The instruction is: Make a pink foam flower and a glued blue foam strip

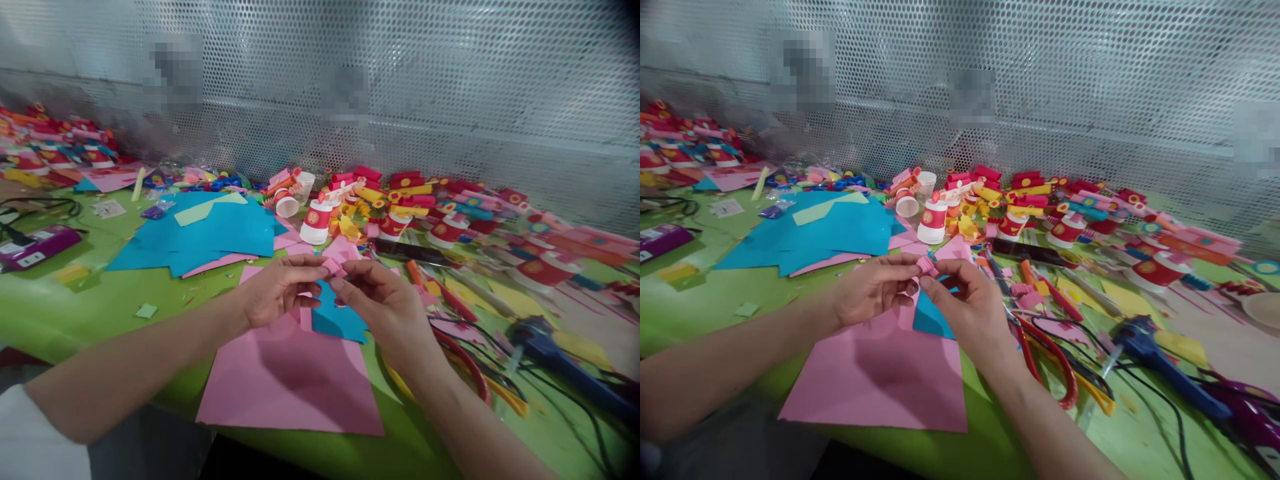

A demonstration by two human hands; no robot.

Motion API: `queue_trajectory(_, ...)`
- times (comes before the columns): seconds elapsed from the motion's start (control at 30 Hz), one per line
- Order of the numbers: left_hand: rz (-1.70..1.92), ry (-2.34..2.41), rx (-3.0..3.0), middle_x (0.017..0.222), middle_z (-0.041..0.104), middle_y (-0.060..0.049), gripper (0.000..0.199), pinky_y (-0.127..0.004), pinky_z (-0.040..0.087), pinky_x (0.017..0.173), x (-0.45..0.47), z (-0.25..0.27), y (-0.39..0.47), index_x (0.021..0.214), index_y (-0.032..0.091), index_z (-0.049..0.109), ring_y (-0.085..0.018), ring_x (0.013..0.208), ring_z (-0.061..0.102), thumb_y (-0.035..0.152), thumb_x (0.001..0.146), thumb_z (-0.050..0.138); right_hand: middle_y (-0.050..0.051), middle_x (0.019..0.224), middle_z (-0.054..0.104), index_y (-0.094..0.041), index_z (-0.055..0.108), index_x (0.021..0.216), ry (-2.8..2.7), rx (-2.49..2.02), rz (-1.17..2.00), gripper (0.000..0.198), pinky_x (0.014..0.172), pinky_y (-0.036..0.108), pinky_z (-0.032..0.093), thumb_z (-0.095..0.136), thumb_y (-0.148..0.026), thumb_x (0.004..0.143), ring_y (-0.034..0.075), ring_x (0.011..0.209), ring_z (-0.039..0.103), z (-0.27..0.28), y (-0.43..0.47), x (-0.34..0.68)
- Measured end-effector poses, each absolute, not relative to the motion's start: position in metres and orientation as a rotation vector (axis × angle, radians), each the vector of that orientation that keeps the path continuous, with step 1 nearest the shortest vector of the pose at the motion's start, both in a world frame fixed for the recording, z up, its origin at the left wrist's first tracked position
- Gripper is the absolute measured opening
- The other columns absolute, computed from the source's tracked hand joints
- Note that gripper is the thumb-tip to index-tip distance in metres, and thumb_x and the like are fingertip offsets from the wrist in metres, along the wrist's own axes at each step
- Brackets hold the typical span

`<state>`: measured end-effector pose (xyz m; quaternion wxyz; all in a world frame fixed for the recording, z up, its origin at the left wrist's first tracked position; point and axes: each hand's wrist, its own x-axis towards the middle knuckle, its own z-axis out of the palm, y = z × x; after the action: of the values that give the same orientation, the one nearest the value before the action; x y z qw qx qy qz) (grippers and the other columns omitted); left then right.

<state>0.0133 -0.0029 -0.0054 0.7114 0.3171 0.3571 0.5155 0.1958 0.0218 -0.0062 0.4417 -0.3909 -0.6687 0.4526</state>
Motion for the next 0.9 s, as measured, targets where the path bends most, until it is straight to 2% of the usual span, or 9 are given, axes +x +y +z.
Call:
queue_trajectory(0.2, 1.160, 0.806, 0.764, 0.078, 0.069, 0.001, 0.022, -0.021, 0.053, 0.059, 0.014, -0.011, -0.001, 0.089, 0.020, 0.077, -0.009, 0.065, 0.063, 0.026, 0.071, 0.088, 0.003, 0.086, 0.068, -0.020, 0.071, 0.096, -1.679, -1.010, 1.079, 0.037, 0.064, 0.036, 0.054, 0.080, -0.050, 0.076, 0.017, 0.071, 0.062, -0.005, 0.021, 0.197)
queue_trajectory(0.37, 1.308, 0.873, 1.153, 0.091, 0.073, -0.002, 0.021, -0.023, 0.055, 0.064, 0.015, -0.014, -0.003, 0.101, 0.025, 0.080, -0.009, 0.071, 0.062, 0.034, 0.082, 0.080, 0.006, 0.099, 0.070, -0.020, 0.070, 0.103, -1.672, -0.997, 1.081, 0.036, 0.071, 0.040, 0.057, 0.079, -0.045, 0.079, 0.020, 0.082, 0.065, -0.005, 0.019, 0.197)
queue_trajectory(0.47, 1.455, 0.949, 1.479, 0.104, 0.074, -0.004, 0.019, -0.024, 0.055, 0.065, 0.016, -0.015, -0.005, 0.105, 0.027, 0.081, -0.010, 0.072, 0.062, 0.030, 0.088, 0.075, 0.005, 0.097, 0.070, -0.021, 0.068, 0.108, -1.647, -0.944, 1.125, 0.035, 0.075, 0.040, 0.057, 0.078, -0.039, 0.079, 0.020, 0.083, 0.065, -0.004, 0.018, 0.197)
queue_trajectory(0.73, 1.679, 1.004, 1.850, 0.109, 0.074, -0.007, 0.021, -0.024, 0.059, 0.067, 0.016, -0.022, -0.004, 0.109, 0.030, 0.080, -0.017, 0.094, 0.070, 0.023, 0.091, 0.071, 0.004, 0.094, 0.068, -0.024, 0.067, 0.111, -1.661, -0.899, 1.074, 0.034, 0.068, 0.038, 0.057, 0.078, -0.035, 0.081, 0.019, 0.081, 0.064, -0.005, 0.015, 0.197)
queue_trajectory(0.9, 1.745, 1.029, 2.035, 0.108, 0.075, -0.007, 0.026, -0.028, 0.062, 0.082, 0.015, -0.021, -0.005, 0.111, 0.029, 0.079, -0.018, 0.102, 0.071, 0.016, 0.092, 0.068, 0.004, 0.094, 0.067, -0.023, 0.068, 0.112, -1.655, -0.891, 1.076, 0.034, 0.069, 0.039, 0.059, 0.078, -0.036, 0.081, 0.018, 0.080, 0.063, -0.006, 0.016, 0.198)
